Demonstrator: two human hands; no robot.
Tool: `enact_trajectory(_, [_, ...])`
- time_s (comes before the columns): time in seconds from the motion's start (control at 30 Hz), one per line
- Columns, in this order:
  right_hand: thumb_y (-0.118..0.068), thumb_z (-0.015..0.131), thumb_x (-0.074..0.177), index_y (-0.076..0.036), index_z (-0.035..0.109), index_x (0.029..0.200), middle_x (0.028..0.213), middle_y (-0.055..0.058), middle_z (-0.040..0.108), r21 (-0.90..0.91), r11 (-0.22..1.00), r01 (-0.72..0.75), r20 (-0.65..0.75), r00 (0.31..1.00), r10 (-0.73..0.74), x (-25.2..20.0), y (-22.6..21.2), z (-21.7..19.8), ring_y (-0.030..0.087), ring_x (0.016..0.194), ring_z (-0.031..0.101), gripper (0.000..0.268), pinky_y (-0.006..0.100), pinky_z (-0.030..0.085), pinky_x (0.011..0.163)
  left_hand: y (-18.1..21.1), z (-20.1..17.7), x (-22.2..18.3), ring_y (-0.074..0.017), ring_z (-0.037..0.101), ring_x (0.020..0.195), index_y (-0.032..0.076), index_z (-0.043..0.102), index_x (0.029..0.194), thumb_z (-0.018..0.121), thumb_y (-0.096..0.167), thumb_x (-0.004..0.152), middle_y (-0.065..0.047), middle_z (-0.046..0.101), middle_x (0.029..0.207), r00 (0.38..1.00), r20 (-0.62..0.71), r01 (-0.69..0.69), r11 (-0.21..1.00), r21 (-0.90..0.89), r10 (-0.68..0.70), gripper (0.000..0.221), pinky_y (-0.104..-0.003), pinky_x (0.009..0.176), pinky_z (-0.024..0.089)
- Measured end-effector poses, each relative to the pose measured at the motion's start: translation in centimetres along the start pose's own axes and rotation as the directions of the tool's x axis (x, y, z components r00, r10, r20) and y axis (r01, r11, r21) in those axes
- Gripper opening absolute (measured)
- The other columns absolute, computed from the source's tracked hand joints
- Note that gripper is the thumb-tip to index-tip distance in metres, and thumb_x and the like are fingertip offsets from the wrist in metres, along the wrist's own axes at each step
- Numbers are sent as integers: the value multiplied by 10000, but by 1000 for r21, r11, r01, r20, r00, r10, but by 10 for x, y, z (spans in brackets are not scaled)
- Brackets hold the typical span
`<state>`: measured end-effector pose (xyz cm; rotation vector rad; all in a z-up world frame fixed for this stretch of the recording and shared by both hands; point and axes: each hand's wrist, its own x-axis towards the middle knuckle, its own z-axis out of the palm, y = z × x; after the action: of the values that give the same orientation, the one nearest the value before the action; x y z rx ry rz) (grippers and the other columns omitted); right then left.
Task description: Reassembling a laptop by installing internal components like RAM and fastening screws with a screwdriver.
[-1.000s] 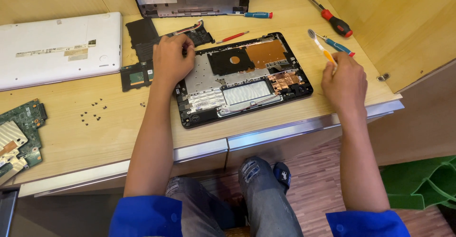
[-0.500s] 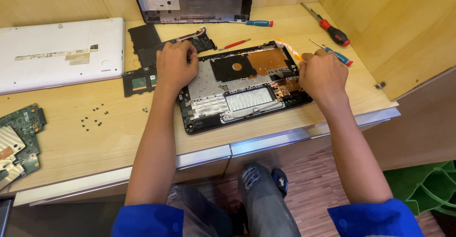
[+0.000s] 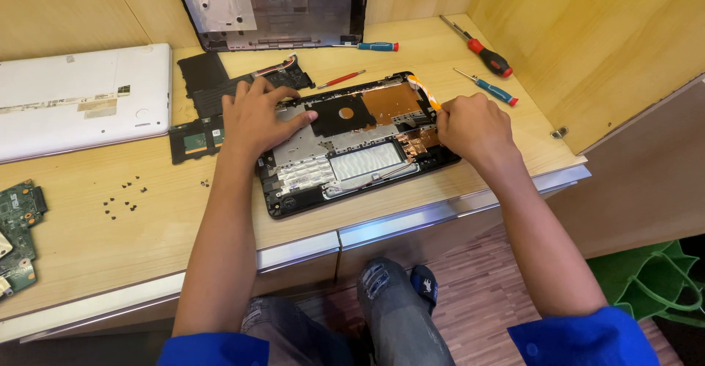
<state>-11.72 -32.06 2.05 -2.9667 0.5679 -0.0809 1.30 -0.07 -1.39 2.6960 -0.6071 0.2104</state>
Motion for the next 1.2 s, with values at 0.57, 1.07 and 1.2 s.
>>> enact_trajectory(0.57, [-354,483,995,-193,816,1136,1013,269,751,12,998,-60,60,996,60,-11,3,-3,506,1055,703,397,581,547,912,-14,19,8,-233,521,1105,330,763,1162,699,712,865,10,618,1102,984,-117,-131,990,42,135,488,-468,910,402])
enact_trajectory(1.07, [-301,483,984,-148,826,1107,1015,281,758,34,999,-36,94,995,33,-3,1,-20,507,1055,707,395,578,552,918,-12,15,8,-215,517,1065,329,759,1167,717,690,867,17,619,1086,989,-88,-118,993,3,117,471,-432,900,382])
enact_trajectory(1.2, [-382,467,978,-181,833,1067,984,268,765,-26,1000,-14,84,996,16,9,4,-3,507,1034,716,426,596,561,875,-9,12,6,-215,509,1071,322,762,1182,713,688,874,16,619,1118,990,-87,-112,994,2,112,481,-426,901,374])
